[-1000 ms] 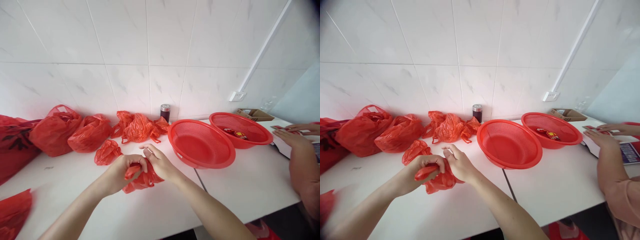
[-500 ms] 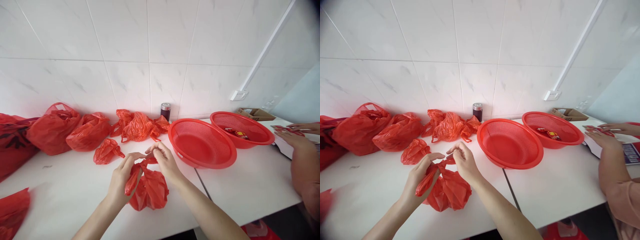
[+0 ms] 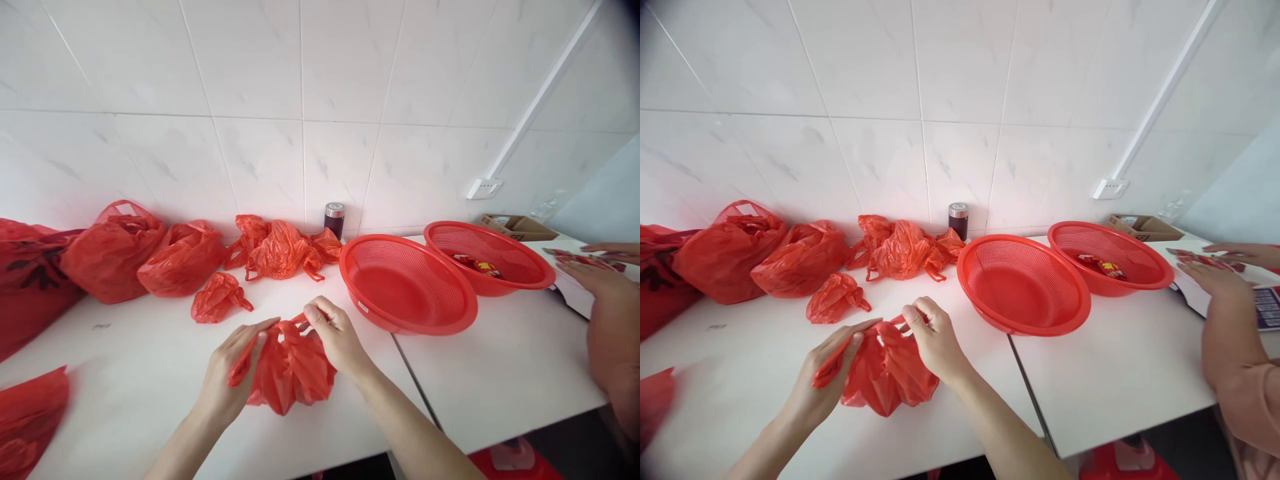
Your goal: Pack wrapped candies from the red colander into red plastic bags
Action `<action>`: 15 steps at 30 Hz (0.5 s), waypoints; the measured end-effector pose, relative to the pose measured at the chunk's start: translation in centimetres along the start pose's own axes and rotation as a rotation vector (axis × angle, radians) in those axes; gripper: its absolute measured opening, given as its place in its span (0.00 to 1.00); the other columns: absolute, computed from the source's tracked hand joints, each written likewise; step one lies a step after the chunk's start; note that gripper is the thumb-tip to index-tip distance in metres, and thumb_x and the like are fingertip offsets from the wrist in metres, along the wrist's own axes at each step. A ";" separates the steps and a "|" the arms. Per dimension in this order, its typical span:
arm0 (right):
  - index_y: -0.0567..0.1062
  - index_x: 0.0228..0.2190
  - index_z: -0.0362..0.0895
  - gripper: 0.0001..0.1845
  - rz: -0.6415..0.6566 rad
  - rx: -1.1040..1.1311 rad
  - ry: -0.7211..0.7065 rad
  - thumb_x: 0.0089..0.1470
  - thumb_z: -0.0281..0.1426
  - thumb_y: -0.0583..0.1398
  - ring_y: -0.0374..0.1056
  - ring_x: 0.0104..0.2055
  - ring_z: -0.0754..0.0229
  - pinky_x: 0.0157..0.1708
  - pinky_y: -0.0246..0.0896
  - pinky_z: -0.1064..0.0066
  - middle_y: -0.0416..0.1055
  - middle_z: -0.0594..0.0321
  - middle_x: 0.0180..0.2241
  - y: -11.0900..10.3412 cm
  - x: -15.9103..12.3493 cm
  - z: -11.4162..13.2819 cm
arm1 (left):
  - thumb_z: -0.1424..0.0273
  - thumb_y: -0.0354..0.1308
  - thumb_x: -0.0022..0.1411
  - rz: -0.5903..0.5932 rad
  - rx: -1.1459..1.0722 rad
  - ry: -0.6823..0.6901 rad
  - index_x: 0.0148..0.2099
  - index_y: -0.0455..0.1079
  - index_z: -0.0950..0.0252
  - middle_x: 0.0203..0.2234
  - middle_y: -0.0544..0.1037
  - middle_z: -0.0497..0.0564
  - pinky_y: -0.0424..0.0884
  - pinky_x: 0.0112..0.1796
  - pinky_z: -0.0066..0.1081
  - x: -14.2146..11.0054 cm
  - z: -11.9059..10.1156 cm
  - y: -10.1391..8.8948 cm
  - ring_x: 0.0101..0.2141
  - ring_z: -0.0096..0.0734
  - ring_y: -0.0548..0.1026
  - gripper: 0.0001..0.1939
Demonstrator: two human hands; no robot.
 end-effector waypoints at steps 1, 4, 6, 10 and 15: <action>0.66 0.28 0.45 0.18 -0.051 0.030 0.018 0.60 0.45 0.54 0.68 0.32 0.64 0.31 0.66 0.72 0.63 0.66 0.30 -0.9 -0.1 -0.6 | 0.58 0.46 0.68 -0.034 0.003 -0.049 0.47 0.75 0.57 0.42 0.80 0.52 0.74 0.39 0.31 -0.8 1.4 -0.6 0.40 0.35 0.77 0.19; 0.65 0.28 0.44 0.19 -0.188 0.064 0.079 0.58 0.48 0.55 0.70 0.30 0.62 0.27 0.68 0.72 0.64 0.66 0.28 -3.4 -0.4 -2.9 | 0.54 0.48 0.65 -0.106 0.019 -0.201 0.40 0.77 0.58 0.37 0.81 0.50 0.75 0.32 0.29 -3.6 5.6 -2.0 0.32 0.34 0.78 0.20; 0.63 0.27 0.45 0.20 -0.229 0.008 0.083 0.59 0.48 0.54 0.70 0.31 0.61 0.28 0.67 0.72 0.63 0.66 0.27 -4.0 -0.4 -4.0 | 0.52 0.48 0.64 -0.130 0.034 -0.280 0.39 0.76 0.58 0.35 0.81 0.50 0.75 0.33 0.31 -5.1 7.2 -2.0 0.32 0.36 0.78 0.20; 0.63 0.28 0.46 0.18 -0.313 -0.348 -0.017 0.64 0.44 0.48 0.67 0.32 0.62 0.33 0.63 0.71 0.65 0.67 0.27 -2.3 -0.4 -4.3 | 0.54 0.44 0.66 -0.256 -0.011 -0.298 0.44 0.73 0.59 0.43 0.78 0.51 0.73 0.43 0.34 -5.2 6.6 -0.6 0.45 0.39 0.76 0.20; 0.68 0.34 0.46 0.17 -0.288 -0.812 -0.148 0.67 0.37 0.43 0.65 0.29 0.63 0.30 0.56 0.72 0.68 0.63 0.32 1.9 -1.1 -5.4 | 0.58 0.39 0.69 -0.228 0.041 -0.235 0.44 0.67 0.58 0.45 0.75 0.51 0.70 0.43 0.32 -2.8 5.6 3.2 0.45 0.35 0.74 0.17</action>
Point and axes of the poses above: each hand's wrist, its own x-axis towards the middle knuckle, its own y-axis out of the palm, z = x × y, the point moved 7 cm from there along x, towards the middle knuckle
